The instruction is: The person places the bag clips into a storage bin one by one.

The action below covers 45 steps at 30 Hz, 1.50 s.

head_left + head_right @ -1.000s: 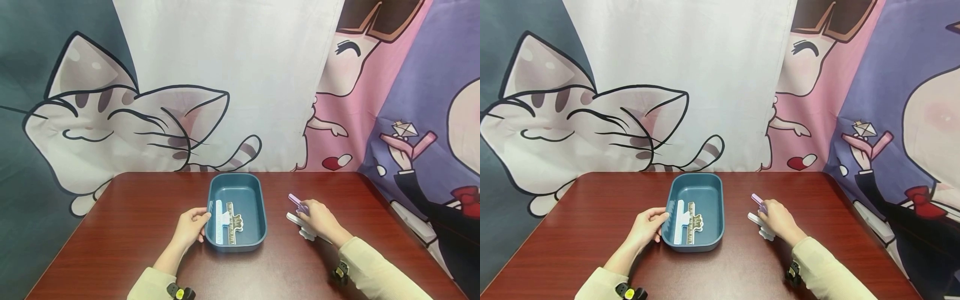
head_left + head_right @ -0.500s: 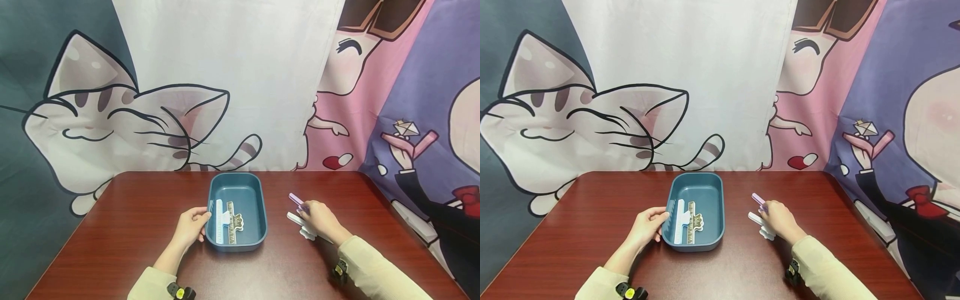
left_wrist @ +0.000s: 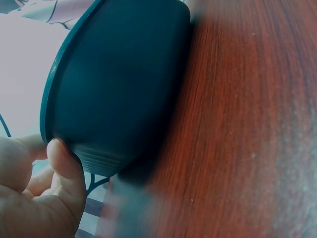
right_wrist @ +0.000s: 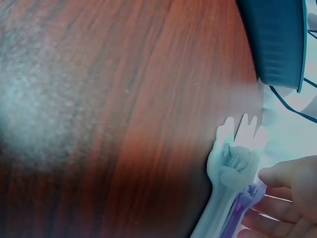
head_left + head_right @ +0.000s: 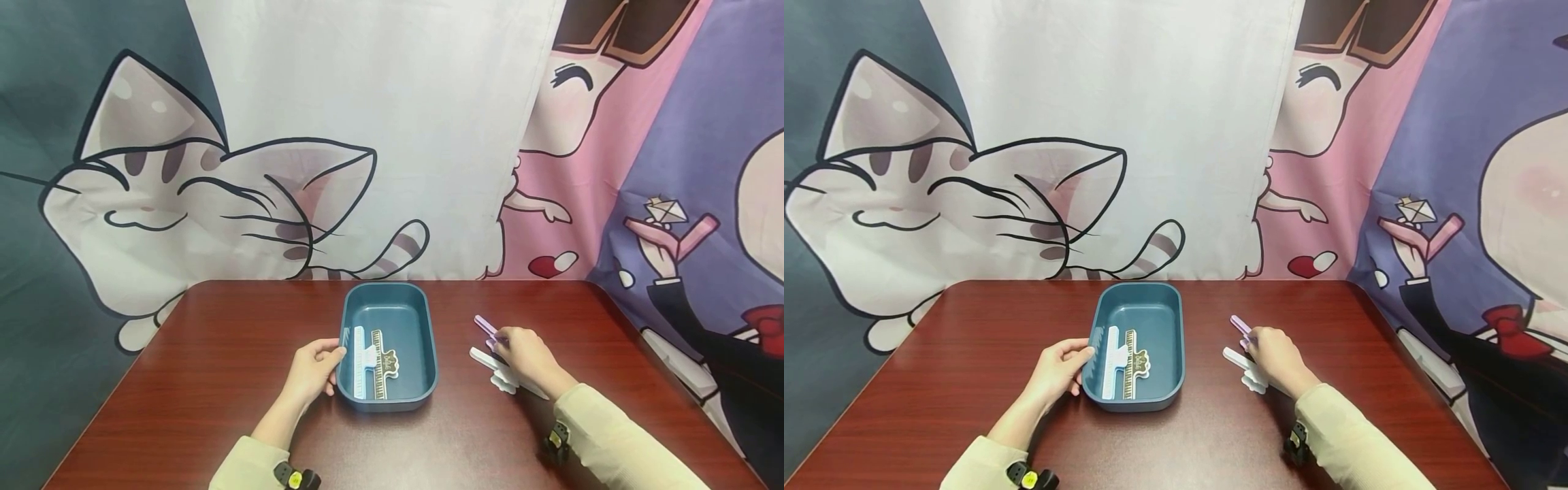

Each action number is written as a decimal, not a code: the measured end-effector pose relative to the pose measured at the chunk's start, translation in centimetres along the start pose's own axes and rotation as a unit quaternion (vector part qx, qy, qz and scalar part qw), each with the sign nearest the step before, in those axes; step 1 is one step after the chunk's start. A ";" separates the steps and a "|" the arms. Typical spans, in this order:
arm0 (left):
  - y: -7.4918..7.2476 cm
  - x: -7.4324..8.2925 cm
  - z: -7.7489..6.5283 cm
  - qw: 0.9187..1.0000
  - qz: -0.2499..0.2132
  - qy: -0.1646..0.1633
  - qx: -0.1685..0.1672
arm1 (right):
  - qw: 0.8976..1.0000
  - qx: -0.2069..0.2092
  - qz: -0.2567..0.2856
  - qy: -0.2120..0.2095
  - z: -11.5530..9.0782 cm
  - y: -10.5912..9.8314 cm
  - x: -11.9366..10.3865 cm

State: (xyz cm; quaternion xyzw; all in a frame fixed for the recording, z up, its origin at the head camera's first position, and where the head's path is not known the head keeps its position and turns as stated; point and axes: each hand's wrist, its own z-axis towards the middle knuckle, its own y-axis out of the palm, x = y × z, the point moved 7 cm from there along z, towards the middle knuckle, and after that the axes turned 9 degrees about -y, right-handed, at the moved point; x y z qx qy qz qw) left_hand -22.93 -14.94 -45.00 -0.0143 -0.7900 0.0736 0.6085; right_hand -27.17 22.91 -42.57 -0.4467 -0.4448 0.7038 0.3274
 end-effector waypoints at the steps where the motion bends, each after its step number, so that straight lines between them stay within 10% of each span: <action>1: 0.0 0.0 0.0 1.000 0.001 0.000 0.000 | 1.000 0.001 0.002 0.000 0.1 -0.1 0.0; 17: 0.0 0.1 -0.1 1.000 0.004 0.000 0.002 | 0.998 0.066 0.018 -0.016 0.0 -1.5 0.6; 45: 0.0 0.1 0.1 1.000 0.000 -0.003 -0.001 | 0.999 0.020 0.023 0.038 0.9 -2.3 1.6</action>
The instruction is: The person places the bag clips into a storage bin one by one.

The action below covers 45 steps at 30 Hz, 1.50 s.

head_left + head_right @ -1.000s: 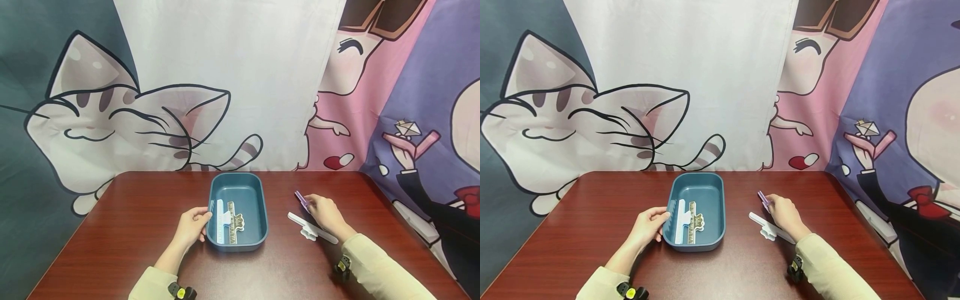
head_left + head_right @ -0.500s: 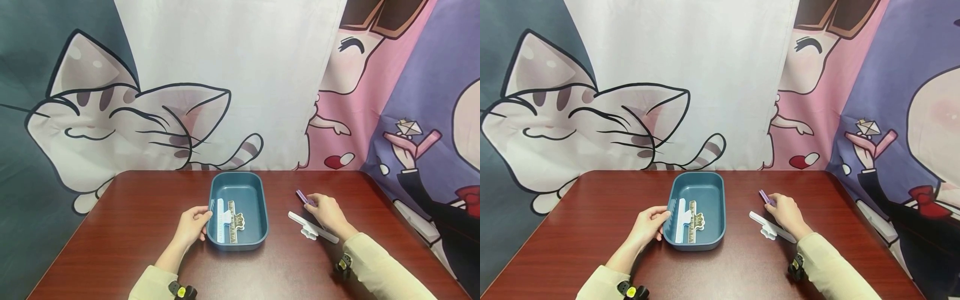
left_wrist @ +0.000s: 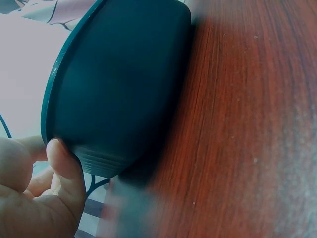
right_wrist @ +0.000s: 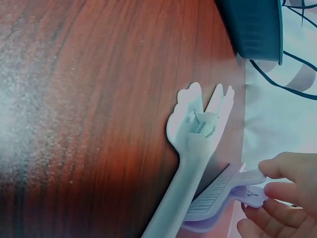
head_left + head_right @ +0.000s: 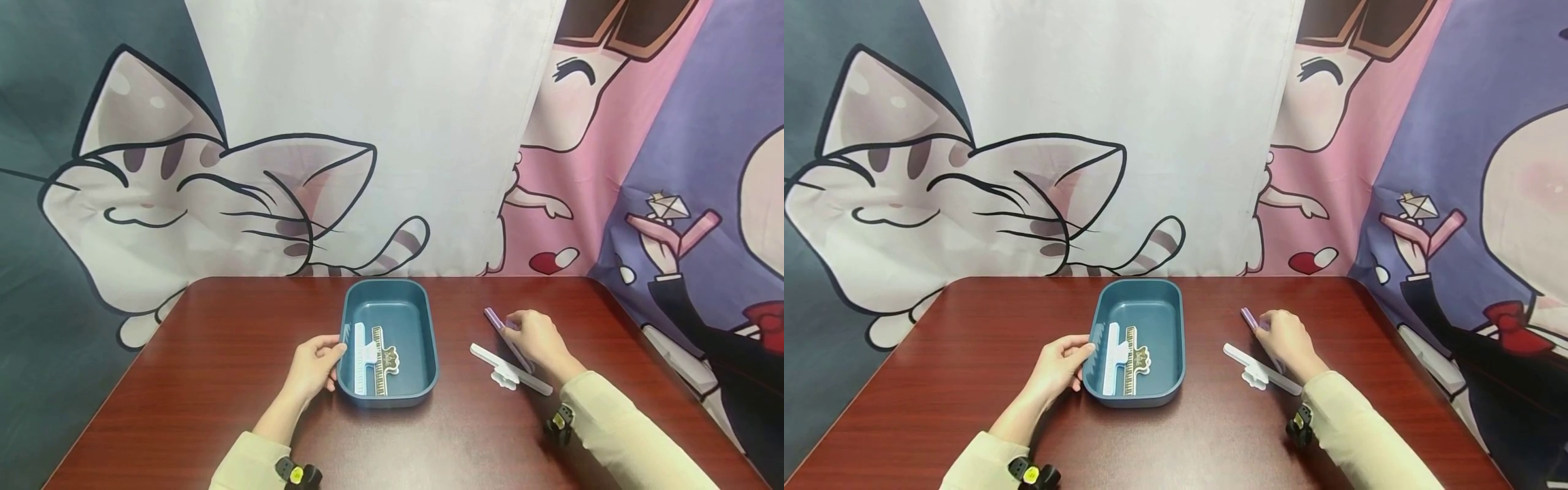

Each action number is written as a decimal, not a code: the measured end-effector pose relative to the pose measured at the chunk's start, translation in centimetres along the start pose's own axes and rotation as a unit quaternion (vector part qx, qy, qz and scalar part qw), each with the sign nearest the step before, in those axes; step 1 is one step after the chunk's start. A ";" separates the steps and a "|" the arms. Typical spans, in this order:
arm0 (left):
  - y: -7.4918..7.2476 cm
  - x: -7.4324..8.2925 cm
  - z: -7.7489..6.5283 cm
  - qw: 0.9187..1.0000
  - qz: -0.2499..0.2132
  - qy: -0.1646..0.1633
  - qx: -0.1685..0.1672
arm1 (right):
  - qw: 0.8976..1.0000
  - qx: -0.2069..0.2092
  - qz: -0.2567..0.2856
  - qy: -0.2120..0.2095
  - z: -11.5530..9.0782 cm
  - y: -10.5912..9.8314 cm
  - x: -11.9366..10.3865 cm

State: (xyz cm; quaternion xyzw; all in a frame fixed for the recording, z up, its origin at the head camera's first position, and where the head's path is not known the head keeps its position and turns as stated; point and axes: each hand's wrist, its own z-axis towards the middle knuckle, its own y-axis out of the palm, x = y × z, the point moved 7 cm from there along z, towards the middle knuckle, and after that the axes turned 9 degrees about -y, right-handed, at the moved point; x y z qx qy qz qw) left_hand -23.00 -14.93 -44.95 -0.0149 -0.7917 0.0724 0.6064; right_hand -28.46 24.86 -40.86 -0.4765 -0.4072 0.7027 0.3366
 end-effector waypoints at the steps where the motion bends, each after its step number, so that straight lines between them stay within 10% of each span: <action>1: 0.0 0.0 0.0 1.000 -0.001 0.000 0.000 | 1.000 -0.001 -0.002 0.001 0.1 -0.1 0.0; 45: 0.0 0.2 -0.2 1.000 0.008 0.001 0.000 | 1.000 0.023 -0.007 0.010 0.2 -1.1 -0.8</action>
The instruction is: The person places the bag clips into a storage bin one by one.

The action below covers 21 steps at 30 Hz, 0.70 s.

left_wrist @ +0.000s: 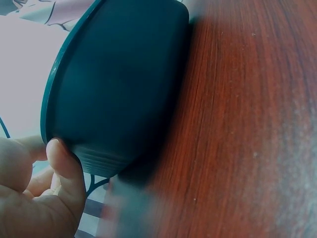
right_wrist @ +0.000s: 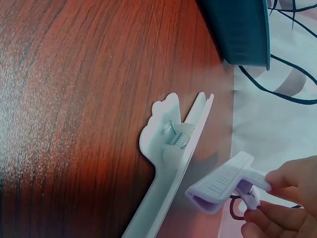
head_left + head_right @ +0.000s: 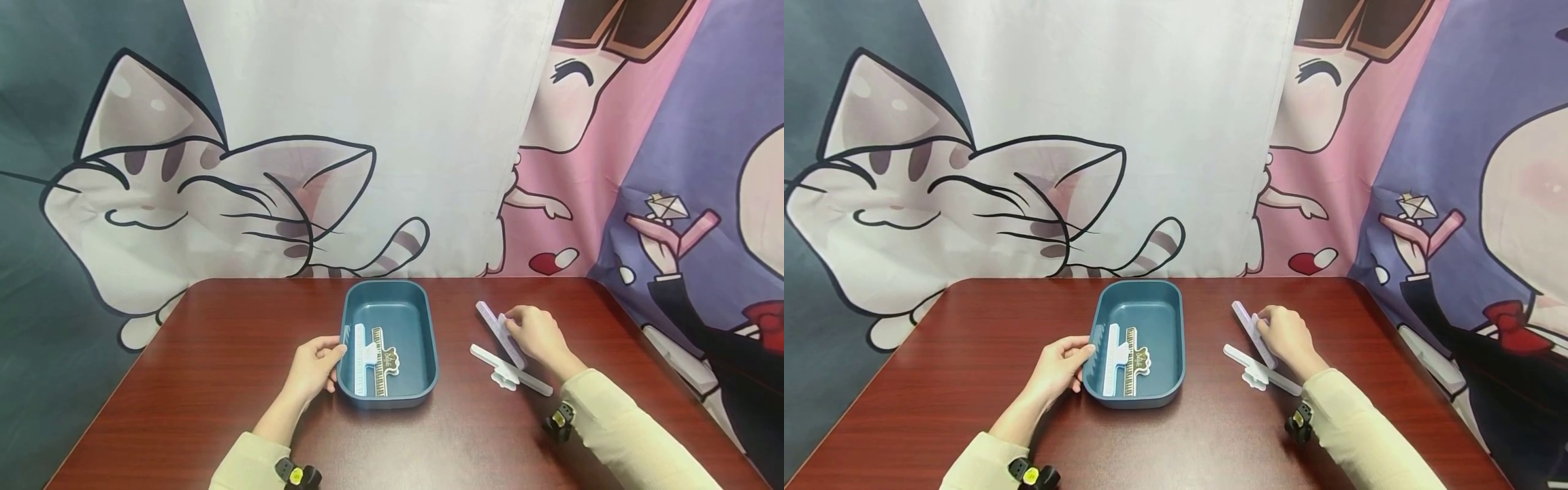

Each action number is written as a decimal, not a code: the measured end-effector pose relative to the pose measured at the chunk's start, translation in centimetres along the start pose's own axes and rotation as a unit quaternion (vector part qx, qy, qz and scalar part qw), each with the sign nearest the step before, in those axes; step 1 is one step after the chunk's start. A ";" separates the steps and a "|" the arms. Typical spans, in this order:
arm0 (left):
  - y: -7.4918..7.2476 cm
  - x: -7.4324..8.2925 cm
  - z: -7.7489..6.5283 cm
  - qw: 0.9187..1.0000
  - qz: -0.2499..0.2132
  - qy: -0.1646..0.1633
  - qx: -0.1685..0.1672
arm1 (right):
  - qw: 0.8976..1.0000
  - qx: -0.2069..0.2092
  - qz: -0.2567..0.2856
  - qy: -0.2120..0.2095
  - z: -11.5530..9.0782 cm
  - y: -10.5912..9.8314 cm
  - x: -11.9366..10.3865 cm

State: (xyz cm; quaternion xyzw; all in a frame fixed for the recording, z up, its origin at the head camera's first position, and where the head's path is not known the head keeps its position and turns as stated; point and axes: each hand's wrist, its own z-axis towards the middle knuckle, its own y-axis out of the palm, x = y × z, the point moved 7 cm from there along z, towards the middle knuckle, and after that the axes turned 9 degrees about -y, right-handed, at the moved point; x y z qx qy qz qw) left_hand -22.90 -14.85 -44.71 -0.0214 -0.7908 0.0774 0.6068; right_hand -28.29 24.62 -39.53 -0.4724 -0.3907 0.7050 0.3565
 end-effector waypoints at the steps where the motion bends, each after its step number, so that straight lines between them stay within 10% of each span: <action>1: 0.0 0.0 0.0 1.000 0.001 0.000 0.000 | 1.000 0.001 0.000 0.000 0.0 0.0 0.0; 21: 0.0 -0.2 0.2 1.000 -0.006 0.003 0.003 | 0.999 0.024 0.044 0.003 -0.2 0.0 -0.5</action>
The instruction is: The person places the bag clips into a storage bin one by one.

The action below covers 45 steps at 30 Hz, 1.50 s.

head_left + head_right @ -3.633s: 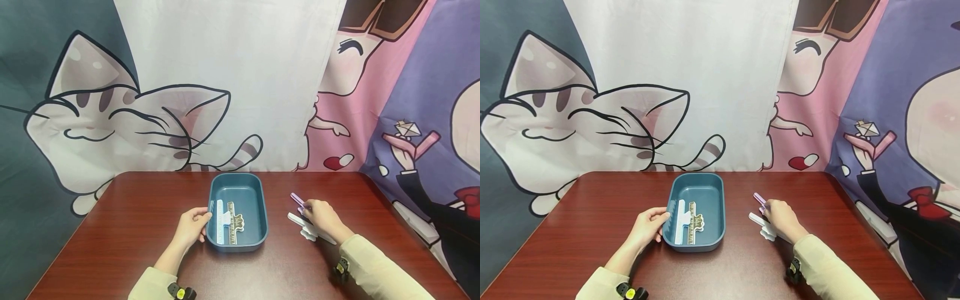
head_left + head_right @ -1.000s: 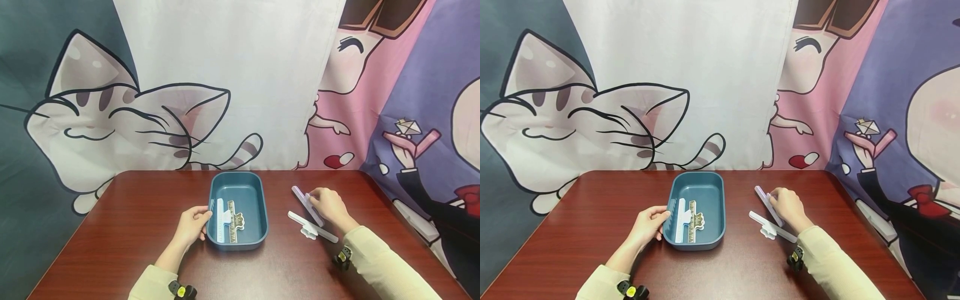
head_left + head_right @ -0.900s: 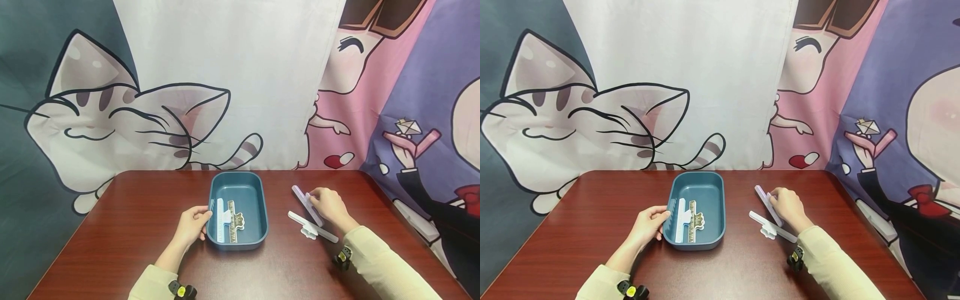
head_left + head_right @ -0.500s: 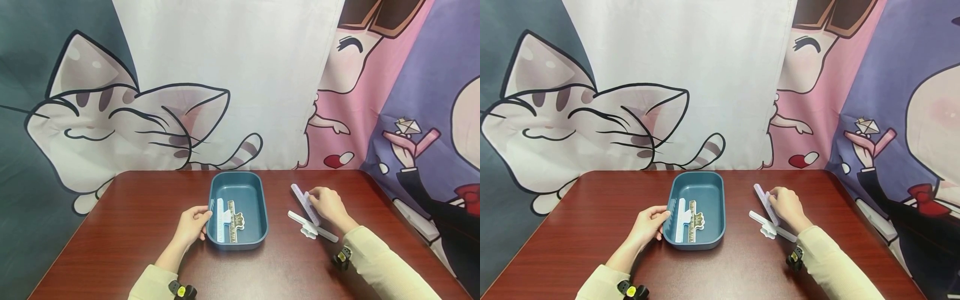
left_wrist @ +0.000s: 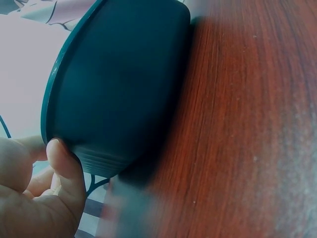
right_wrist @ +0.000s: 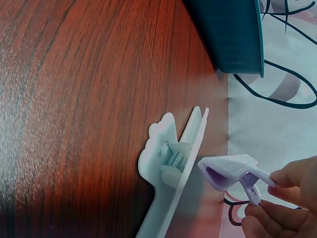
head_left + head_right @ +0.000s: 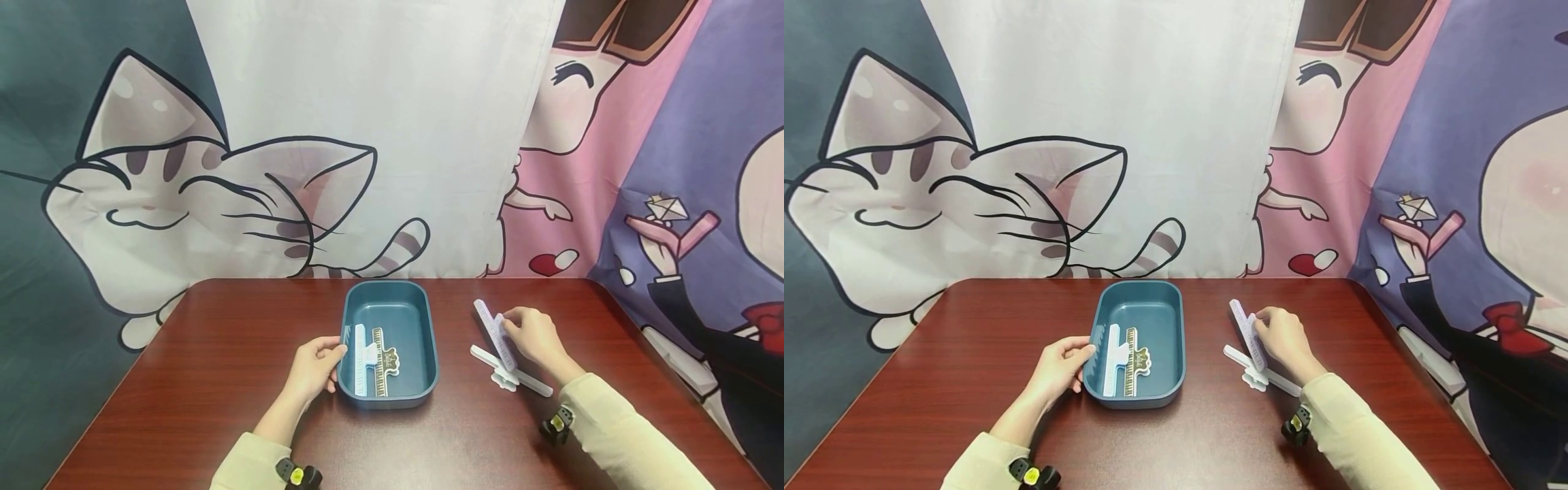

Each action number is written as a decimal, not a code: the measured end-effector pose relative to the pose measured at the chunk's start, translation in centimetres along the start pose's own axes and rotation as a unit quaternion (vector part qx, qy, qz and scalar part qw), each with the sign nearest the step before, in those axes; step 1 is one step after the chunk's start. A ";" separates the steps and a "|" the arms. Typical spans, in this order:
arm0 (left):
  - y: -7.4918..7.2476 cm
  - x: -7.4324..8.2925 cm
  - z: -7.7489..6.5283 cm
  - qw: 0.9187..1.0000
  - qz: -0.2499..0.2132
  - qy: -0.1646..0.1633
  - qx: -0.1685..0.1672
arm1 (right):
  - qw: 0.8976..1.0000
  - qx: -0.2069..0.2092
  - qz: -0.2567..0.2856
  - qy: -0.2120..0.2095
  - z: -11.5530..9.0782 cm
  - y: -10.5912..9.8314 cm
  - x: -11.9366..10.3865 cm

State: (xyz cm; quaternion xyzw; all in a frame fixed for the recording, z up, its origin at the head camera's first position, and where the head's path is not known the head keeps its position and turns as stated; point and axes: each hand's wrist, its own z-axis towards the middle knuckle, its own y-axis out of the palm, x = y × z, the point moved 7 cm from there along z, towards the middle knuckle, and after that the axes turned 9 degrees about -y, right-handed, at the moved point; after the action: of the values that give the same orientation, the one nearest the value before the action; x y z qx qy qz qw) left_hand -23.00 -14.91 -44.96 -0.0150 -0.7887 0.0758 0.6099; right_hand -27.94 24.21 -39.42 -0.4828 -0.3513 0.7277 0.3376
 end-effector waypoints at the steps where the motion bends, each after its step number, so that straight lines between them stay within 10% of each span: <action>1: 0.0 0.0 0.0 1.000 0.000 0.000 0.000 | 1.000 0.001 0.001 0.000 0.0 0.1 0.0; 45: 0.1 -0.1 0.1 1.000 -0.011 0.001 -0.007 | 0.986 0.011 0.135 0.092 -0.9 1.4 -0.2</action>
State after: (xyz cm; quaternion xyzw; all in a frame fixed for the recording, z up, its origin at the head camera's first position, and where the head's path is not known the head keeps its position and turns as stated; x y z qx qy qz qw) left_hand -23.08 -14.88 -45.09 -0.0102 -0.7885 0.0637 0.6116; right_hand -27.28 23.46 -40.77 -0.5871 -0.2424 0.7227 0.2723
